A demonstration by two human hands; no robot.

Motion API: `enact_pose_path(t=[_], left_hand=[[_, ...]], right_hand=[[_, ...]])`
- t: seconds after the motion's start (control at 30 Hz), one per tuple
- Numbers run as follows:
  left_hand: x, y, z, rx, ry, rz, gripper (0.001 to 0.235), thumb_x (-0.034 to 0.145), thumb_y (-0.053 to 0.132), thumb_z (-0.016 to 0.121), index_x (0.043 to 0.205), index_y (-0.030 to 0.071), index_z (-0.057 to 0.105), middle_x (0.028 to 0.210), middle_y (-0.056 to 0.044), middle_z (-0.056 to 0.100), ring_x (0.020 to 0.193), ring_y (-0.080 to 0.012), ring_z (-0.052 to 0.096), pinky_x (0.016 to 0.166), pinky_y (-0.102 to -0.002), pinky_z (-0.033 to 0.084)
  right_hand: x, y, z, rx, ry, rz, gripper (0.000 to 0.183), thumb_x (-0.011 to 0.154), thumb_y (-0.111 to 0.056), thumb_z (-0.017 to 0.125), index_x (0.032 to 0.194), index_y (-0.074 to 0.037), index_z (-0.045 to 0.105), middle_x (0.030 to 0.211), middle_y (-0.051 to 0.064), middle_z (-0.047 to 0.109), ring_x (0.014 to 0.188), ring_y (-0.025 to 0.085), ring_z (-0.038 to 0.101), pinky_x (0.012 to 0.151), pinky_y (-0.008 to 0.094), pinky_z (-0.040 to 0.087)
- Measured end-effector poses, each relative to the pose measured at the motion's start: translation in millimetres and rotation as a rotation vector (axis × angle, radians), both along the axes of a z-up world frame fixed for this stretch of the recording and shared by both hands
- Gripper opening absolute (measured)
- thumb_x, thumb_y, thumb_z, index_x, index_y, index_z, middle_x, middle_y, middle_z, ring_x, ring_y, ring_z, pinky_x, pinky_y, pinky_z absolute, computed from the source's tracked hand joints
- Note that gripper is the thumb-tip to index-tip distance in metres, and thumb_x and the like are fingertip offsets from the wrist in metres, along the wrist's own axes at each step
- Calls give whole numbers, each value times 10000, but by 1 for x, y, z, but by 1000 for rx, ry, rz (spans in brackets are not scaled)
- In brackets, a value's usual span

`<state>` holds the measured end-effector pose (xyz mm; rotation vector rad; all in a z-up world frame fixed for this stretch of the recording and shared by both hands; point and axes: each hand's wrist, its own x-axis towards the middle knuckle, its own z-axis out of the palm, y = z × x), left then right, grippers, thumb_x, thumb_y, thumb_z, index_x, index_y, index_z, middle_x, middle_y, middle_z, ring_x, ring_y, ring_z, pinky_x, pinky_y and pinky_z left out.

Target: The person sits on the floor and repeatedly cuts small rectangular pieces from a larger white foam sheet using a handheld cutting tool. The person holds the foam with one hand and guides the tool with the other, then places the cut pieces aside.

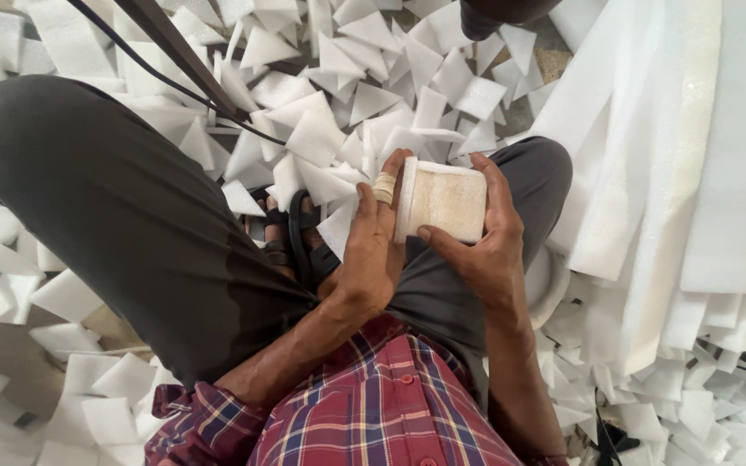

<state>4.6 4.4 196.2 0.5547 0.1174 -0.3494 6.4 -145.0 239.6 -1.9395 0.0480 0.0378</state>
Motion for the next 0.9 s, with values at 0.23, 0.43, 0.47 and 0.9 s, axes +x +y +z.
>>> enact_pose_path(t=[0.23,0.43,0.47,0.9], left_hand=[[1,1,21,-4,39,5,879,1017,692,103,1662,101,194,1751,-82,166,1617,-246,128,1297,-373,59],[10,1,44,-33,42,7,931,973,743,96,1661,123,195,1759,-53,152,1621,-227,116,1300,-373,47],[13,1,47,-54,36,15,938,974,747,93,1661,117,198,1760,-58,155,1623,-233,121,1304,-376,49],[73,-1,88,-47,-98,26,1076,905,827,114,1680,82,156,1770,-62,171,1622,-222,158,1287,-357,106]], right_hand=[[0,5,14,33,3,-60,958,762,-94,864,1552,73,349,1332,196,649,1188,225,686,994,320,583],[5,9,30,119,-28,-81,972,757,-108,876,1555,69,349,1323,185,648,1191,214,690,1004,319,589],[8,8,31,123,-29,-81,974,755,-100,874,1558,72,350,1320,185,651,1189,214,688,1008,317,580],[65,4,65,77,-224,-62,903,758,-44,870,1534,77,424,1296,183,677,1171,241,715,1018,336,611]])
